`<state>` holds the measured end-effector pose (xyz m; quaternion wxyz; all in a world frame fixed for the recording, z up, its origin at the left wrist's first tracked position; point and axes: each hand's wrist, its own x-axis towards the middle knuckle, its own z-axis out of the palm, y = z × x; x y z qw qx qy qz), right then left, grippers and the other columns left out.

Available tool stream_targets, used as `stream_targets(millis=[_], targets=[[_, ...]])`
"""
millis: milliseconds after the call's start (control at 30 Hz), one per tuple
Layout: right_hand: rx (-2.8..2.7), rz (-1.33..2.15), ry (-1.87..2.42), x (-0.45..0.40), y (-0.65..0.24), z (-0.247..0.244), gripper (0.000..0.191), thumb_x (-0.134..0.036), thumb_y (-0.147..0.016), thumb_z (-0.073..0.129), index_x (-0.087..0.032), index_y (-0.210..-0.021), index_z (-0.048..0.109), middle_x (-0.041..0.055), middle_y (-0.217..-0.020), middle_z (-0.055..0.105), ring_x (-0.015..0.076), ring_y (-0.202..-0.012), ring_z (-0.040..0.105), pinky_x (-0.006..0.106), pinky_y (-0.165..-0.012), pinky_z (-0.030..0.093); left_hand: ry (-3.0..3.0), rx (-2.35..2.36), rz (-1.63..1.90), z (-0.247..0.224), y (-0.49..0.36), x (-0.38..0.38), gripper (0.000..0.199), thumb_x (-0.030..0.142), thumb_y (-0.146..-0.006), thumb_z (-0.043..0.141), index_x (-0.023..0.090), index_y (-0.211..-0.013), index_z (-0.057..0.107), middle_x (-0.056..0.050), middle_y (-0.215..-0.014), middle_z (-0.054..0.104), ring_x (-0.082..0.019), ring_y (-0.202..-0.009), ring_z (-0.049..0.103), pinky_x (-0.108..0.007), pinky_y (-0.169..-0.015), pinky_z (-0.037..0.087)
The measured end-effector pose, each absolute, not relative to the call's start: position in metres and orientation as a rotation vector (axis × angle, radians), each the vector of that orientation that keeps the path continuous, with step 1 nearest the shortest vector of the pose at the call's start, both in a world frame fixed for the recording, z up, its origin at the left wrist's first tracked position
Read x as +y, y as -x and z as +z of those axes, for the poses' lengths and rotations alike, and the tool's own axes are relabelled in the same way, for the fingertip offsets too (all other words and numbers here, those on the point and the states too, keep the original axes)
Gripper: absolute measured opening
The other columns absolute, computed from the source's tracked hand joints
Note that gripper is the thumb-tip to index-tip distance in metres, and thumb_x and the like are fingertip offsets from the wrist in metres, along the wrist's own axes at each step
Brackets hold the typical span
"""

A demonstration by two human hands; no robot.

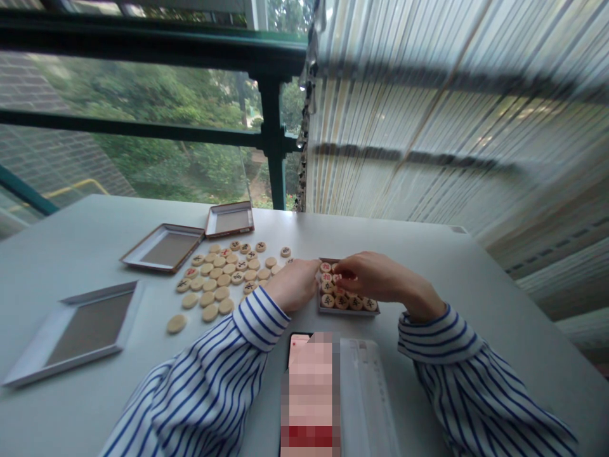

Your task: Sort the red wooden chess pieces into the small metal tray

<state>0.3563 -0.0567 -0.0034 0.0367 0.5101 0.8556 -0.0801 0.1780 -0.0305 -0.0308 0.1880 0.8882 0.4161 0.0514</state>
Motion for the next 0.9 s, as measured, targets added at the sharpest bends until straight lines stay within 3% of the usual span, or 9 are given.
stream_targets(millis=[233, 367, 900], targets=[[2.676, -0.041, -1.900, -0.058, -0.361, 0.005, 0.025, -0.035, -0.083, 0.042, -0.023, -0.092, 0.062, 0.0011, -0.077, 0.066, 0.0127, -0.066, 0.055, 0.024, -0.057, 0.032, -2.475, 1.262, 0.263, -0.021, -0.163, -0.020, 0.042, 0.024, -0.081, 0.042, 0.015, -0.122, 0.047, -0.009, -0.093, 0.067, -0.018, -0.087, 0.060, -0.026, -0.073, 0.044], [2.705, 0.008, -2.023, -0.059, -0.357, 0.008, 0.024, -0.032, -0.084, 0.042, -0.021, -0.091, 0.062, 0.0021, -0.078, 0.065, 0.0119, -0.067, 0.055, 0.023, -0.059, 0.034, -2.409, 1.305, 0.353, -0.014, -0.153, -0.015, 0.042, 0.028, -0.080, 0.043, 0.017, -0.120, 0.049, -0.006, -0.094, 0.067, -0.016, -0.082, 0.062, -0.024, -0.071, 0.044], [2.892, 0.025, -1.871, -0.064, -0.348, 0.012, 0.022, -0.027, -0.084, 0.043, -0.017, -0.091, 0.061, 0.0040, -0.082, 0.065, 0.0129, -0.072, 0.053, 0.026, -0.064, 0.034, -2.393, 1.374, 0.533, 0.009, -0.133, -0.023, 0.036, 0.032, -0.080, 0.045, 0.017, -0.111, 0.057, -0.005, -0.088, 0.068, -0.014, -0.075, 0.061, -0.024, -0.068, 0.046]])
